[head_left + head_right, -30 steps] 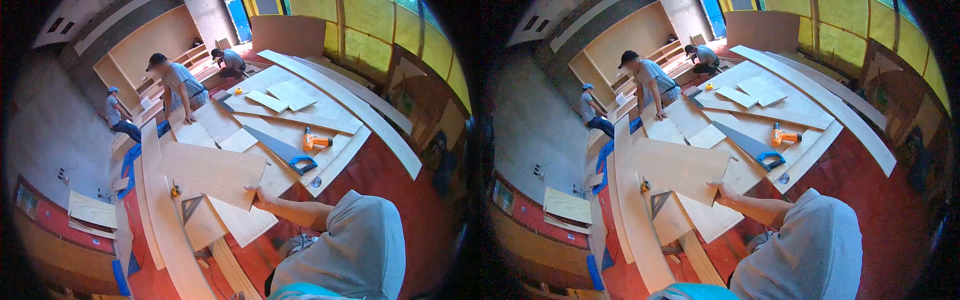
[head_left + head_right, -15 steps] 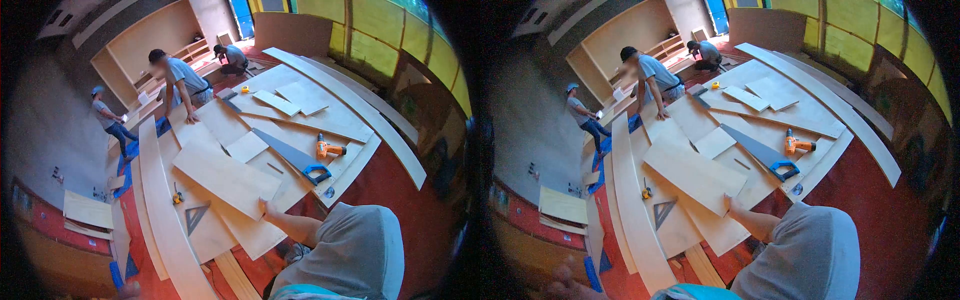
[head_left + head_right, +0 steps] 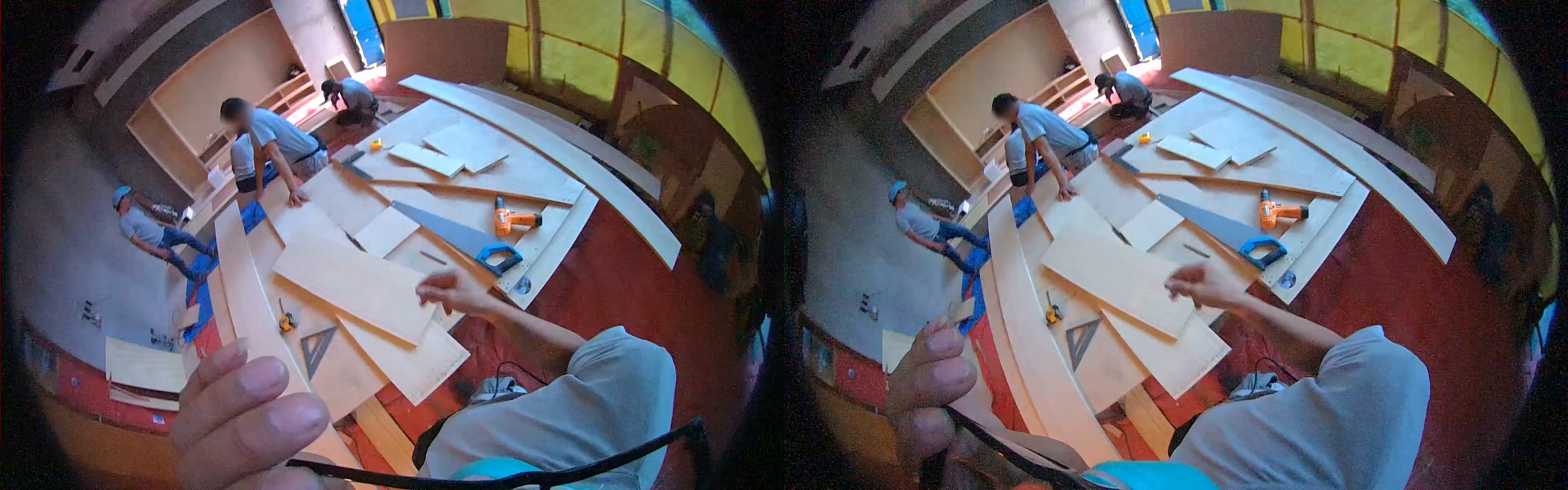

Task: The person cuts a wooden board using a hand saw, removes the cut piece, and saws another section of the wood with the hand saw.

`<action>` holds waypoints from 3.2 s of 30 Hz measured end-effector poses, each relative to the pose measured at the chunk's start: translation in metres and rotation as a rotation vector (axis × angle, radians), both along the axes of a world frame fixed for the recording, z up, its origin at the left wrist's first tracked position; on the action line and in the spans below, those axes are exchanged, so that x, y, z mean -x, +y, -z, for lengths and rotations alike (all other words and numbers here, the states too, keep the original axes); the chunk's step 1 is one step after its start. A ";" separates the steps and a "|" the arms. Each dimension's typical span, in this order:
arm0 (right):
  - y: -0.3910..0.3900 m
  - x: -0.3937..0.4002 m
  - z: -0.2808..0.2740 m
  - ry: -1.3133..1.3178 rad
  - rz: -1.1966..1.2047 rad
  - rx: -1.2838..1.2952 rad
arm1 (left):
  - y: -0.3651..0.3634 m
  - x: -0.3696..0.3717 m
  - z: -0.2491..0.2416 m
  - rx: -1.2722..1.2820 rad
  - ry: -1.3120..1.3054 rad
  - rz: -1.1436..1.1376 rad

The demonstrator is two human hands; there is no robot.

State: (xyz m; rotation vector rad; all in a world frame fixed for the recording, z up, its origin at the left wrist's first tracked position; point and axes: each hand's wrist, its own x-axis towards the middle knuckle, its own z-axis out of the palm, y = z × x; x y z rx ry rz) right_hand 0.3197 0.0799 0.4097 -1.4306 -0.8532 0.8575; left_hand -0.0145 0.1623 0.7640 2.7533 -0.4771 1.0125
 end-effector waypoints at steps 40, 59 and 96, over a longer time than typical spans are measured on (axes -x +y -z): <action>-0.141 0.081 -0.363 -1.123 0.395 -0.591 | 0.046 -0.046 -0.013 0.144 -0.599 -0.134; -0.176 0.109 -0.346 -1.414 -0.051 -1.093 | -0.004 0.279 0.362 0.729 0.174 -1.293; -0.093 -0.267 0.261 -1.241 -0.131 0.860 | 0.047 0.006 0.442 1.719 0.389 -0.751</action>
